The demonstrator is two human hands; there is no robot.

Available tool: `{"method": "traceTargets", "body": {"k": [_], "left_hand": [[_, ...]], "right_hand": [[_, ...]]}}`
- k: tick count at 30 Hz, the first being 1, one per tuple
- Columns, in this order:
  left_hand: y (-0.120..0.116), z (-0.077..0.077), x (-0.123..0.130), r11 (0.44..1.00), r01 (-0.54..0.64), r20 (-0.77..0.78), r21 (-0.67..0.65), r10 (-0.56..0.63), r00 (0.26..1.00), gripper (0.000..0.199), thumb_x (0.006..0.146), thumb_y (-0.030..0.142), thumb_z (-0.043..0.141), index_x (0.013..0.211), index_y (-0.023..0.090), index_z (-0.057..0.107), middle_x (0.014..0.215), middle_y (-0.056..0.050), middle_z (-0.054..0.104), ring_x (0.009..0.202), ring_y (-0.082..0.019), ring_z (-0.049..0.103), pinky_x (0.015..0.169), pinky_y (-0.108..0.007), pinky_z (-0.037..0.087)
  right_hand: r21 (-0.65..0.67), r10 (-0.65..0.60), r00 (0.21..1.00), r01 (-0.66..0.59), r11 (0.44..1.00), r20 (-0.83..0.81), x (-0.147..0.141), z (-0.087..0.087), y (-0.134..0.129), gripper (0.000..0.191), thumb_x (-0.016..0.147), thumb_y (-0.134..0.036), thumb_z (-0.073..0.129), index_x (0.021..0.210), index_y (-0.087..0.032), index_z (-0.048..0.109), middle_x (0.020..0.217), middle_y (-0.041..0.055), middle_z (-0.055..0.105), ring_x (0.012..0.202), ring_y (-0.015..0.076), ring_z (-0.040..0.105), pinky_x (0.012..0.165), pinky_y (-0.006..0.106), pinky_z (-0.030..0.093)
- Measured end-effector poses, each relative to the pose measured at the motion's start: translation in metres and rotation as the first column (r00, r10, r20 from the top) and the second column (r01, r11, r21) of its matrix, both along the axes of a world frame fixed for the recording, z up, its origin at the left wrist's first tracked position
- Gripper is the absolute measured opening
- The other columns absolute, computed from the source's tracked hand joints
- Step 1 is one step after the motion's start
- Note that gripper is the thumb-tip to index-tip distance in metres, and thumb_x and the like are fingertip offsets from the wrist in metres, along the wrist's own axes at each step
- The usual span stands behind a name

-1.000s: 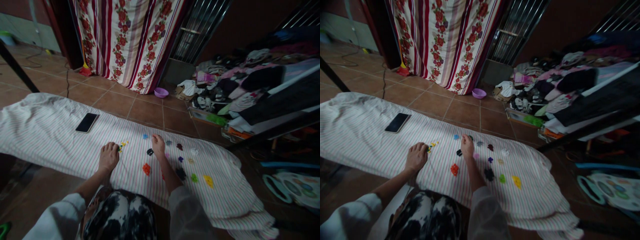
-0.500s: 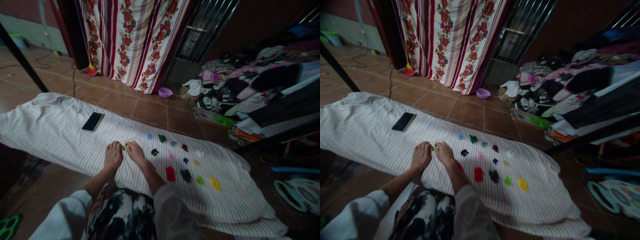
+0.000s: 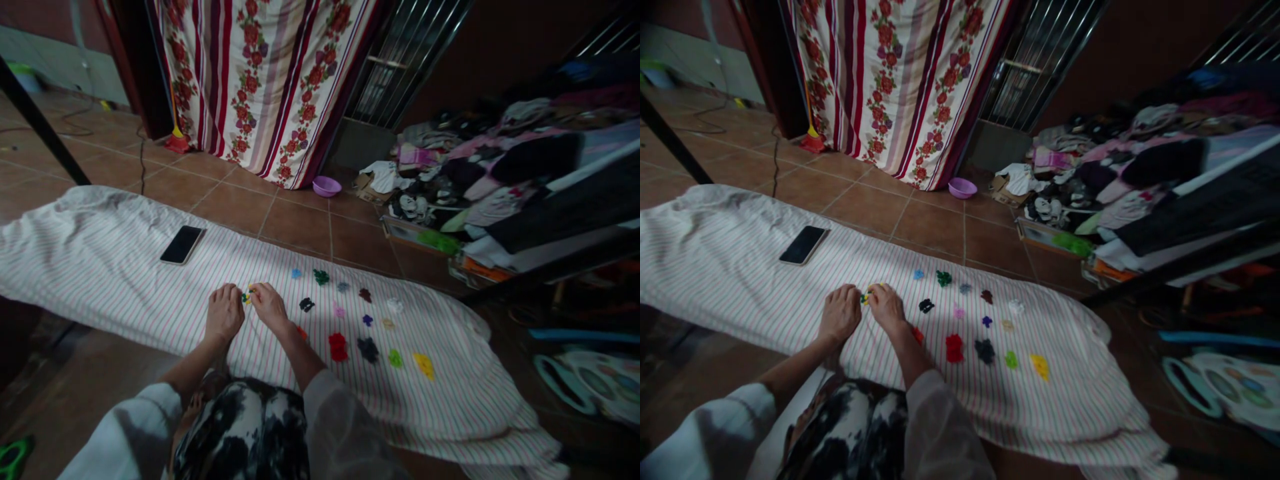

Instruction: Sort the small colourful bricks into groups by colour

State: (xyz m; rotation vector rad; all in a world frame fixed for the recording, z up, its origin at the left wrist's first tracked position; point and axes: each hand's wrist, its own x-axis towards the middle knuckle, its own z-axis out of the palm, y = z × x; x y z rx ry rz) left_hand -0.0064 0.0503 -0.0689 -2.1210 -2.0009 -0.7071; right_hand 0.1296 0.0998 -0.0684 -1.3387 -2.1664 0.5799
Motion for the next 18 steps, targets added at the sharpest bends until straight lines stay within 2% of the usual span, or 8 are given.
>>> {"method": "traceTargets", "body": {"k": [6, 10, 13, 18], "left_hand": [[0.0, -0.004, -0.001, 1.0, 0.014, 0.003, 0.024, -0.014, 1.0, 0.017, 0.089, 0.018, 0.04, 0.097, 0.018, 0.055, 0.104, -0.011, 0.061, 0.098, -0.026, 0.054, 0.084, -0.041, 0.037], [0.0, -0.003, -0.001, 0.999, 0.02, 0.017, 0.027, -0.02, 1.0, 0.018, 0.089, 0.018, 0.039, 0.098, 0.018, 0.056, 0.104, -0.012, 0.062, 0.099, -0.026, 0.054, 0.085, -0.041, 0.038], [0.0, -0.002, -0.001, 0.999, 0.026, 0.032, 0.027, -0.027, 0.999, 0.018, 0.089, 0.019, 0.04, 0.098, 0.018, 0.056, 0.102, -0.011, 0.062, 0.099, -0.027, 0.054, 0.084, -0.041, 0.038], [0.0, -0.003, -0.001, 1.0, 0.022, 0.013, 0.021, -0.022, 1.0, 0.017, 0.089, 0.02, 0.041, 0.098, 0.018, 0.056, 0.103, -0.011, 0.062, 0.1, -0.027, 0.054, 0.084, -0.041, 0.039]], "right_hand": [[-0.036, -0.114, 0.976, 0.109, 0.993, -0.187, 0.023, 0.005, 0.006, 0.02, 0.085, -0.021, 0.048, 0.097, -0.022, 0.063, 0.093, 0.0023, 0.065, 0.083, 0.0134, 0.061, 0.08, 0.026, 0.048], [-0.051, -0.255, 0.906, 0.253, 0.966, -0.338, 0.056, 0.006, 0.017, 0.02, 0.082, -0.025, 0.048, 0.093, -0.019, 0.064, 0.088, 0.0034, 0.067, 0.078, 0.0141, 0.063, 0.076, 0.026, 0.05], [-0.1, -0.433, 0.822, 0.428, 0.898, -0.369, 0.088, 0.004, 0.026, 0.022, 0.081, -0.029, 0.048, 0.095, -0.021, 0.063, 0.089, 0.0027, 0.069, 0.08, 0.0149, 0.065, 0.077, 0.028, 0.05], [-0.184, -0.713, 0.654, 0.691, 0.699, -0.252, 0.136, -0.012, 0.04, 0.026, 0.078, -0.03, 0.048, 0.095, -0.022, 0.065, 0.084, 0.0028, 0.07, 0.077, 0.0169, 0.065, 0.076, 0.03, 0.05]]}}
